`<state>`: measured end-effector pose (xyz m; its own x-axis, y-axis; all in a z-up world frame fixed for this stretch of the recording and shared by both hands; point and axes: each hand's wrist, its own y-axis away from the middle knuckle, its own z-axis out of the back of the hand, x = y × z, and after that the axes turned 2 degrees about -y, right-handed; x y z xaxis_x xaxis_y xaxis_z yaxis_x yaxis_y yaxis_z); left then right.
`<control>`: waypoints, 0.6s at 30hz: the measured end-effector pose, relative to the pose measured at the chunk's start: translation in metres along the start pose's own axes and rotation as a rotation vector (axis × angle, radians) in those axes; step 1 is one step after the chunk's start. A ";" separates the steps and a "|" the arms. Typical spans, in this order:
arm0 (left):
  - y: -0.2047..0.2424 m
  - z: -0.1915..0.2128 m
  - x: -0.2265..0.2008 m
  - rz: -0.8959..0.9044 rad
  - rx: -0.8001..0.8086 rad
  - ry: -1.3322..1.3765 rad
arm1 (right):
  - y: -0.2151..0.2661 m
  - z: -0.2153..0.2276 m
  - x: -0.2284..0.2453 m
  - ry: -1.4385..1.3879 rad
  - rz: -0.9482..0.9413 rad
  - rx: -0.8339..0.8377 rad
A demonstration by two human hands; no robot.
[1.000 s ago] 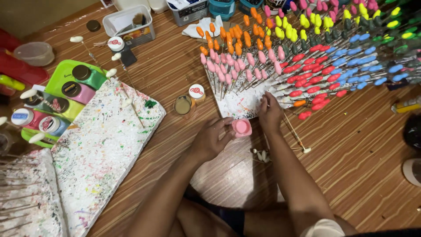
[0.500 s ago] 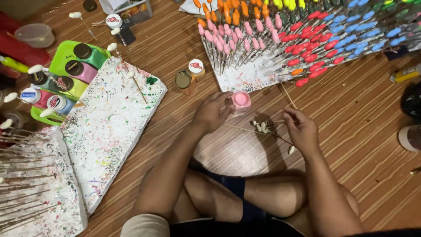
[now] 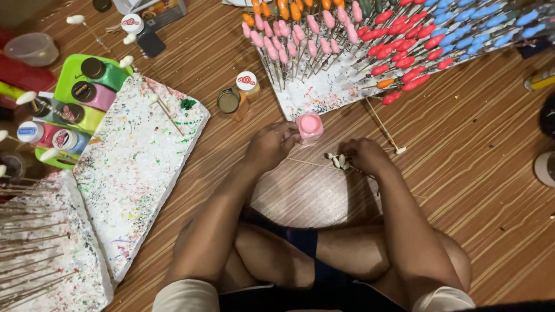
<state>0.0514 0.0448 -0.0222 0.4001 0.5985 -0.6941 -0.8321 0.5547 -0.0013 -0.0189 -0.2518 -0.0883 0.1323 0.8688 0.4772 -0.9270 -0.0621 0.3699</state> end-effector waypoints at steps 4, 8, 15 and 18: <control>-0.007 -0.002 0.007 -0.075 -0.047 0.034 | -0.019 -0.014 -0.017 0.033 -0.025 0.011; -0.007 -0.006 0.010 -0.104 -0.098 0.054 | -0.027 -0.026 -0.027 -0.011 -0.066 0.023; -0.004 0.001 0.004 -0.145 -0.117 0.083 | -0.020 -0.010 -0.017 0.018 -0.065 0.120; -0.006 -0.007 0.012 -0.154 -0.142 0.083 | -0.006 0.005 0.001 -0.017 -0.064 0.102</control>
<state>0.0586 0.0445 -0.0352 0.4988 0.4601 -0.7345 -0.8115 0.5456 -0.2094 -0.0114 -0.2529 -0.0862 0.1965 0.8641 0.4634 -0.8760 -0.0577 0.4789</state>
